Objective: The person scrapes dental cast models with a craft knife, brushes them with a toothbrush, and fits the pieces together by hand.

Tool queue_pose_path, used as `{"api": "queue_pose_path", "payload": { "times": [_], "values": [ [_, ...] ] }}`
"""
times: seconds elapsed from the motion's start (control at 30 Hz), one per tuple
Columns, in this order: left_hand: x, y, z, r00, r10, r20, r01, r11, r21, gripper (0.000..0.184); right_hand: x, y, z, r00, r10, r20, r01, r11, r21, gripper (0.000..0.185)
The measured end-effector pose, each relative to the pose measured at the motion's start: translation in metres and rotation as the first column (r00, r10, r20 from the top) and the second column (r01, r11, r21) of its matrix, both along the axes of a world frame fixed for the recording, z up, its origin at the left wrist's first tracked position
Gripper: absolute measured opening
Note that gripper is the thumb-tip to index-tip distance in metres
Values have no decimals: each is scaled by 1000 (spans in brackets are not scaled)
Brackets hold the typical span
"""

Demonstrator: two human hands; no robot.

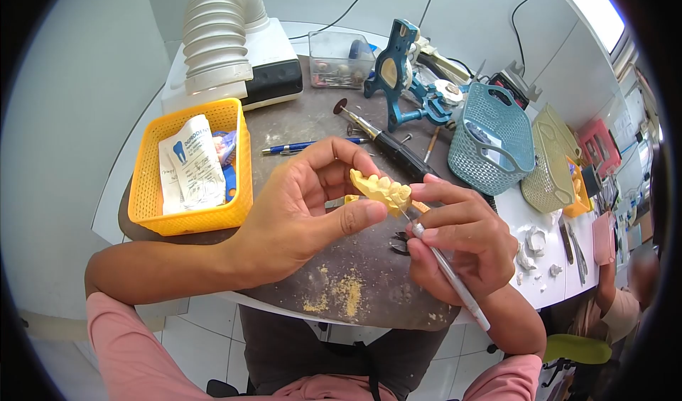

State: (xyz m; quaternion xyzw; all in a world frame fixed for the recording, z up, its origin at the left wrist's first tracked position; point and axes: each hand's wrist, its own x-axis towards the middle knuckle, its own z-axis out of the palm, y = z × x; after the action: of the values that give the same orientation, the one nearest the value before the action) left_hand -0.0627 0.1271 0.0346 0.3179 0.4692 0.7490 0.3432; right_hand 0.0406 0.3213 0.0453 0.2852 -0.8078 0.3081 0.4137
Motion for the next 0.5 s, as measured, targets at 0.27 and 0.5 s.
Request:
{"api": "queue_pose_path", "payload": {
  "times": [0.27, 0.5],
  "values": [
    [1, 0, -1, 999, 34, -15, -34, 999, 20, 36, 1, -3, -2, 997, -65, -44, 70, 990, 119, 25],
    [-1, 0, -5, 992, 49, -118, -48, 999, 10, 35, 1, -4, 1, 993, -88, -83, 105, 967, 234, 22]
  ]
}}
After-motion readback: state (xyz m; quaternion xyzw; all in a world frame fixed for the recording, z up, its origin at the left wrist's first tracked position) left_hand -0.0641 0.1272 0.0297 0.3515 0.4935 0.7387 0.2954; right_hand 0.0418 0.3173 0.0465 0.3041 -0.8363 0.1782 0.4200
